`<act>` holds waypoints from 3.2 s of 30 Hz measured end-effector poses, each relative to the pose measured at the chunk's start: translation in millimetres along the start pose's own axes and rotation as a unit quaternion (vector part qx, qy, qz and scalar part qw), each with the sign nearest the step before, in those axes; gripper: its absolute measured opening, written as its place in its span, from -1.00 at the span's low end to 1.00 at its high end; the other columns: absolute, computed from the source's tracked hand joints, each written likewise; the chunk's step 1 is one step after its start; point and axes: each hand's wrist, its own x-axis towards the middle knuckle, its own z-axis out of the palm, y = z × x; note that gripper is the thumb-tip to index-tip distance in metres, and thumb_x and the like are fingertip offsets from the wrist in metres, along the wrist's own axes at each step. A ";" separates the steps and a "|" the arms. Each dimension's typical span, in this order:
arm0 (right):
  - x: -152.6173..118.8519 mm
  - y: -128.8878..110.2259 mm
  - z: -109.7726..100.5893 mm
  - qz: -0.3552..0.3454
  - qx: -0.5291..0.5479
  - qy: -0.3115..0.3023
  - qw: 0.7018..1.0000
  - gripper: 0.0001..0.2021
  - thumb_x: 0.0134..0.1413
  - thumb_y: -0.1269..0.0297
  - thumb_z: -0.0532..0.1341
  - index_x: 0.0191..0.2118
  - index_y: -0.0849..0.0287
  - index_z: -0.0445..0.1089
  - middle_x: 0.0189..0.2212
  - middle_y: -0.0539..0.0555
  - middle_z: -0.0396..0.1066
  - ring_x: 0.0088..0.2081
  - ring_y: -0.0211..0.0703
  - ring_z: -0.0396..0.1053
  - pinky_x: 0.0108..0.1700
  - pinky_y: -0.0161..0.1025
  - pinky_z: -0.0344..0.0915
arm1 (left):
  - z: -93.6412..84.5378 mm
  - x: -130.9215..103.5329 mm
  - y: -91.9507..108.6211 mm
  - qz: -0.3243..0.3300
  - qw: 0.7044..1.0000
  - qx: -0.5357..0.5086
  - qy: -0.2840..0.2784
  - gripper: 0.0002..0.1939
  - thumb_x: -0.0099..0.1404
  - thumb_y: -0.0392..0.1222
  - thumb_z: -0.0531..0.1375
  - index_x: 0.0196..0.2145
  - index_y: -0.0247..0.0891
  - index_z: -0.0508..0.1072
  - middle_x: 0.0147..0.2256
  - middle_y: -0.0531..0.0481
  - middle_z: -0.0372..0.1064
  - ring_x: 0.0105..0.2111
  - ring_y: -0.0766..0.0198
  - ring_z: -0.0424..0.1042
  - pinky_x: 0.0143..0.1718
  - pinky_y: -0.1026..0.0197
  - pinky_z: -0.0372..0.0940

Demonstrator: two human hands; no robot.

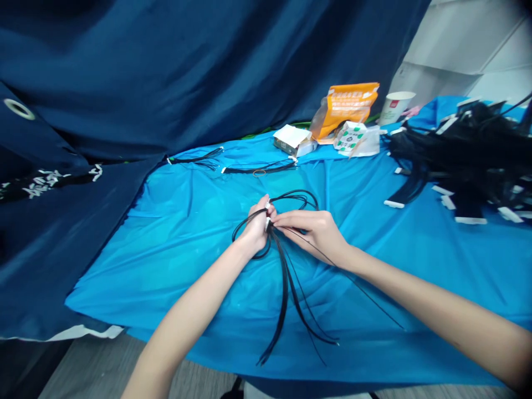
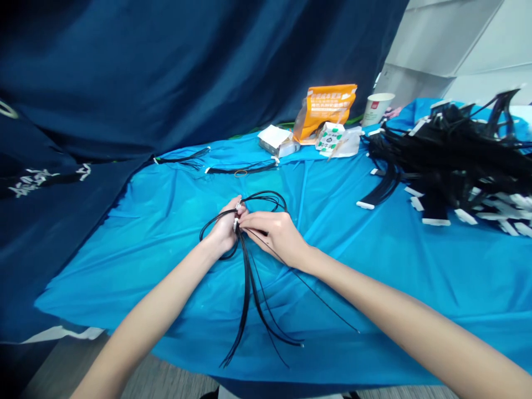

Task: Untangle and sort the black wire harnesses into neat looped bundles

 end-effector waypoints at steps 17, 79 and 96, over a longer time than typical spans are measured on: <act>7.7 -0.6 2.1 0.242 0.225 0.000 0.944 -0.90 -0.03 0.34 0.25 -0.35 0.14 0.52 -0.26 0.07 0.51 -0.15 -0.10 0.43 -0.04 -0.16 0.31 | 3.2 0.8 -4.4 -0.036 0.996 -0.057 0.065 -0.58 0.29 -0.12 0.03 -0.68 -0.27 0.04 -0.76 0.19 -0.08 -0.80 0.51 -0.03 -0.74 0.41 -0.09; -0.3 -5.1 -9.1 -0.012 -0.135 0.091 0.987 -0.86 0.10 0.44 0.10 -0.42 0.21 0.36 -0.56 0.04 0.36 -0.53 -0.28 0.28 -0.47 -0.34 0.20 | 6.9 -10.2 -20.9 0.185 0.981 0.043 0.039 -0.54 0.25 0.09 0.01 -0.67 -0.24 0.10 -0.71 0.15 -0.06 -0.70 0.40 0.01 -0.62 0.29 -0.05; -6.5 3.1 -3.1 -0.060 -0.245 0.088 0.964 -0.82 0.15 0.42 0.09 -0.44 0.21 0.37 -0.58 0.02 0.37 -0.54 -0.29 0.30 -0.44 -0.34 0.18 | 8.8 -18.2 -25.3 0.249 0.952 0.175 0.000 -0.48 0.24 0.22 -0.09 -0.69 -0.17 0.10 -0.74 0.09 0.01 -0.70 0.32 0.04 -0.60 0.20 0.01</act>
